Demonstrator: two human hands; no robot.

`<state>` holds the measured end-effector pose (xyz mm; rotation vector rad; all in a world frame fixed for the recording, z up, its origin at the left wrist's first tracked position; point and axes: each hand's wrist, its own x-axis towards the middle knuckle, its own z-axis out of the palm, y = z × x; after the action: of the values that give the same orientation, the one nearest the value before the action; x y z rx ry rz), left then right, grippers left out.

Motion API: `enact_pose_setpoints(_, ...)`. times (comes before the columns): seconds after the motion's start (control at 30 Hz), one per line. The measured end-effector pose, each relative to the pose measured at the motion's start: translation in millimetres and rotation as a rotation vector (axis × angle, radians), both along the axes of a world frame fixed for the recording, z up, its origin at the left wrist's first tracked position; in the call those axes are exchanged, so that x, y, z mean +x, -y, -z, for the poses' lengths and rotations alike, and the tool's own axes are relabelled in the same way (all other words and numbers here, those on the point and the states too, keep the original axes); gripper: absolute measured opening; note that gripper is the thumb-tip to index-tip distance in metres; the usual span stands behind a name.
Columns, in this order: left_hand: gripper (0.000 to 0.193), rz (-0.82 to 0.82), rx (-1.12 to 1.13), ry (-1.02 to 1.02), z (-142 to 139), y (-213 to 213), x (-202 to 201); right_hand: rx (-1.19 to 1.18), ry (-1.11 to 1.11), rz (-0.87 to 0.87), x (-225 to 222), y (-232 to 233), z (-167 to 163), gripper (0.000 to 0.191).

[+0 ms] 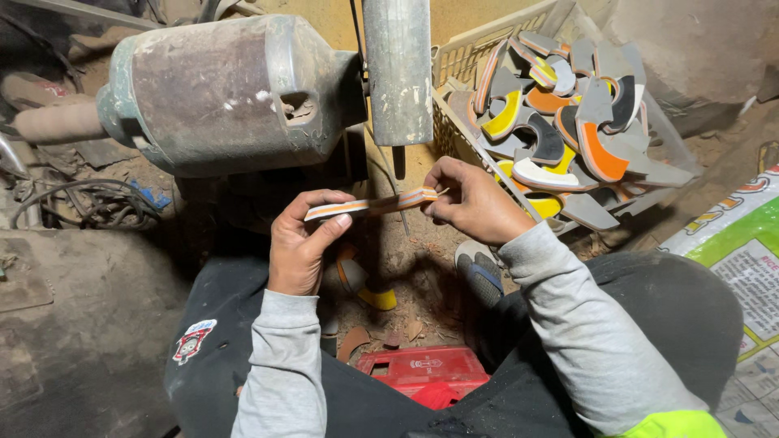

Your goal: The person uses a belt grinding machine to smooth the edges of curved shoe sole components. They handle the parts one at a time, pressing them against the moving belt to shape the edges, then place the finished pieces into a nearby basket.

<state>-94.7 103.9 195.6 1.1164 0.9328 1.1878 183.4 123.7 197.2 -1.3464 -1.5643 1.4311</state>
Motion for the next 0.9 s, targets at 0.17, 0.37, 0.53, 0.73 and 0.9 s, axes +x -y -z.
enact_pose_setpoints(0.17, 0.023, 0.012, -0.024, 0.035, -1, -1, 7, 0.069, 0.033, 0.006, 9, -5, -8, 0.019)
enact_pose_setpoints(0.37, 0.024, -0.076, -0.216, 0.133, 33, -9, 23, 0.037, -0.008, 0.113, 13, -14, -16, 0.019)
enact_pose_setpoints(0.53, 0.023, -0.044, -0.278, 0.323, 58, -22, 44, 0.186, 0.113, 0.238, 14, -22, -22, 0.021)
enact_pose_setpoints(0.73, 0.024, -0.105, -0.368, 0.252, 44, -26, 31, 0.045, -0.231, 0.231, -3, -22, -15, 0.021)
enact_pose_setpoints(0.9, 0.027, -0.106, -0.314, 0.173, 34, -22, 15, -0.034, -0.363, 0.235, -16, -6, -3, 0.02)
